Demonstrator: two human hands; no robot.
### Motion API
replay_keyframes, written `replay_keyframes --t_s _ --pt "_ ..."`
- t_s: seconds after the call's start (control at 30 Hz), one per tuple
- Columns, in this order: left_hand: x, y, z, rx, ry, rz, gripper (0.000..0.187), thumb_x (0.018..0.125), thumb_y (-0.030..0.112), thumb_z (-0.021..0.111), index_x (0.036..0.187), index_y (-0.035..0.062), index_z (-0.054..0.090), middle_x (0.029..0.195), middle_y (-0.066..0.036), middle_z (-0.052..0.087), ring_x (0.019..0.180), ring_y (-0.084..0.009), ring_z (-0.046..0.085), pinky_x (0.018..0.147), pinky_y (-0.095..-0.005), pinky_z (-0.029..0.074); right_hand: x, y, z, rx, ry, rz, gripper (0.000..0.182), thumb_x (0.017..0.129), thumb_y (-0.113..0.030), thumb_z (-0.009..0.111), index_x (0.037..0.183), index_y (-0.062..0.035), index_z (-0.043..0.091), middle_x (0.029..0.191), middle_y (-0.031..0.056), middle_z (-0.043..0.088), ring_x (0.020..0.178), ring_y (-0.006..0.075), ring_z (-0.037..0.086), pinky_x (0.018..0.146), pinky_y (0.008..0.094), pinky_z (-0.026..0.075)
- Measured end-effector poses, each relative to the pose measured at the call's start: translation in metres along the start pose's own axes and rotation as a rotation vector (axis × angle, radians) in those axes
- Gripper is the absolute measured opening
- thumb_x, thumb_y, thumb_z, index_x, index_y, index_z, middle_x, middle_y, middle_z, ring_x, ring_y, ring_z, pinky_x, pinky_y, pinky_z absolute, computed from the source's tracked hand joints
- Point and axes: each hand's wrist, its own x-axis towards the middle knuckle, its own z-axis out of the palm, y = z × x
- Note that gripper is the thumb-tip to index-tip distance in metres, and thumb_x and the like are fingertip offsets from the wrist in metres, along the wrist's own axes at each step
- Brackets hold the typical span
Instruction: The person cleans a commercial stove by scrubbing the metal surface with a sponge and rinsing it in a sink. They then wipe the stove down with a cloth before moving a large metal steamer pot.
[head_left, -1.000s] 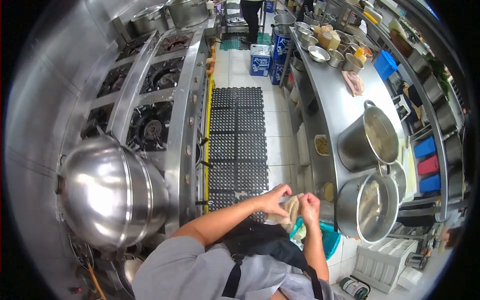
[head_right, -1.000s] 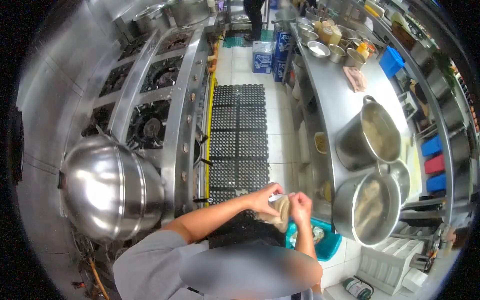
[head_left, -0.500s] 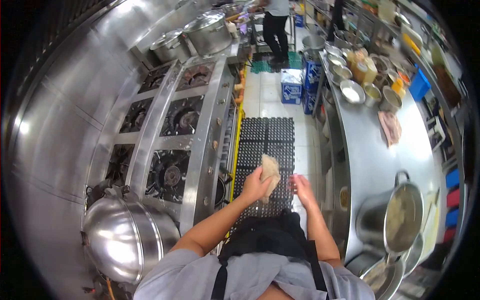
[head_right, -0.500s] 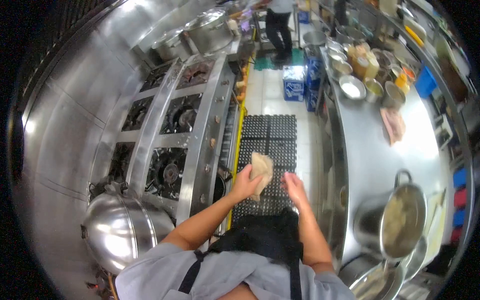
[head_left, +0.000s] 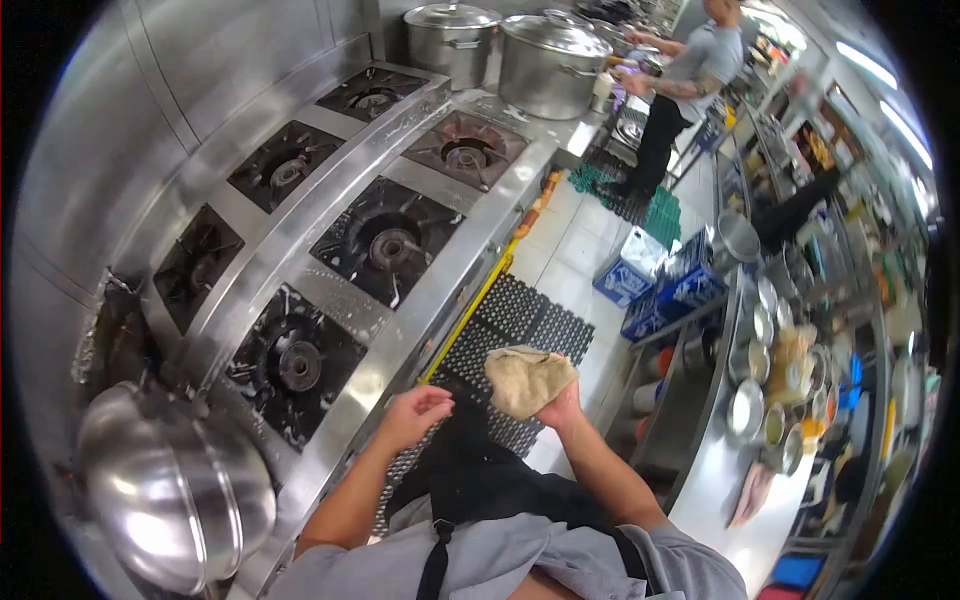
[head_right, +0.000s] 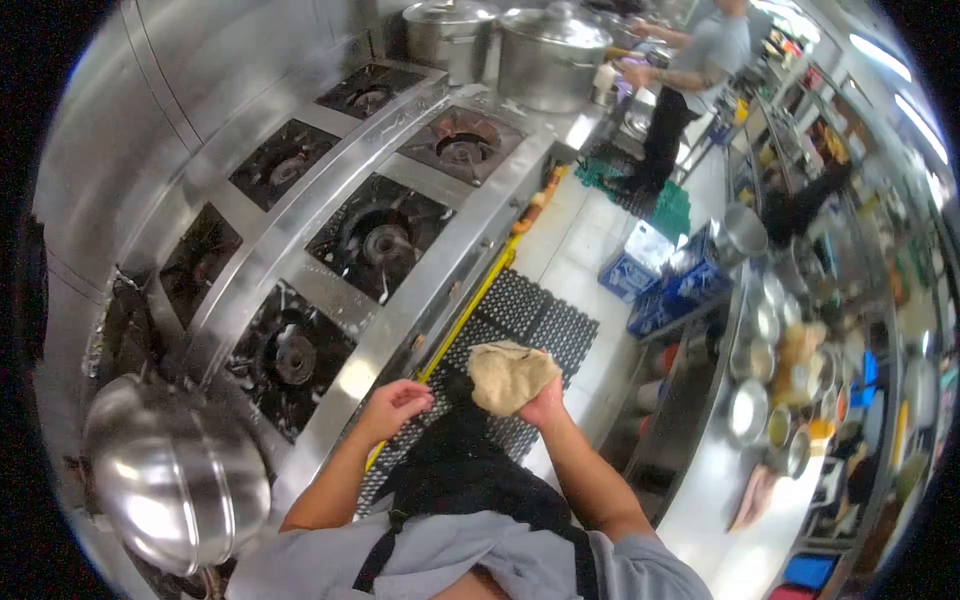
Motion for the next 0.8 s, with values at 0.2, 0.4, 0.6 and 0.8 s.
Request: replay_keyframes --t_s 0.2,0.4,0.6,0.8 --pt "0.125 0.058 -0.049 -0.147 0.118 -0.017 0.024 0.094 0.010 0.065 0.115 -0.0017 0.062 0.104 -0.010 0.070 0.095 -0.0148 0.067 0.086 -0.0287 0.054 0.137 -0.157 0.112 -0.251 -0.006 -0.260 0.059 0.097 -0.051 0.043 0.134 -0.0069 0.052 0.135 0.0132 0.057 0.123 0.0342 0.054 0.107 0.0507 0.041" --pt "0.189 0.133 -0.098 -0.212 0.179 0.078 0.026 0.095 0.006 0.063 0.120 -0.0009 0.058 0.106 -0.011 0.069 0.098 -0.0182 0.067 0.089 -0.0326 0.054 0.278 -0.264 0.238 -0.273 -0.175 -0.372 0.049 0.098 -0.044 0.047 0.130 -0.0088 0.056 0.134 0.0092 0.058 0.124 0.0302 0.054 0.108 0.0474 0.041" --pt "0.178 0.107 -0.124 -0.144 0.938 0.076 0.019 0.094 0.005 0.063 0.113 0.0006 0.062 0.095 -0.009 0.068 0.085 -0.0172 0.067 0.077 -0.0294 0.054 0.519 -0.351 0.302 -0.606 -0.258 -0.216 0.037 0.096 -0.025 0.049 0.126 -0.0053 0.057 0.123 0.0105 0.062 0.115 0.0280 0.059 0.101 0.0434 0.047" --pt "0.055 0.013 -0.006 -0.053 1.736 -0.321 0.019 0.097 0.022 0.057 0.090 0.0039 0.061 0.078 -0.004 0.063 0.068 -0.0133 0.060 0.058 -0.0262 0.048 0.725 -0.363 0.402 -1.553 -0.269 -0.759 0.058 0.091 -0.028 0.062 0.141 -0.0029 0.045 0.137 0.0169 0.054 0.121 0.0276 0.055 0.098 0.0409 0.046"
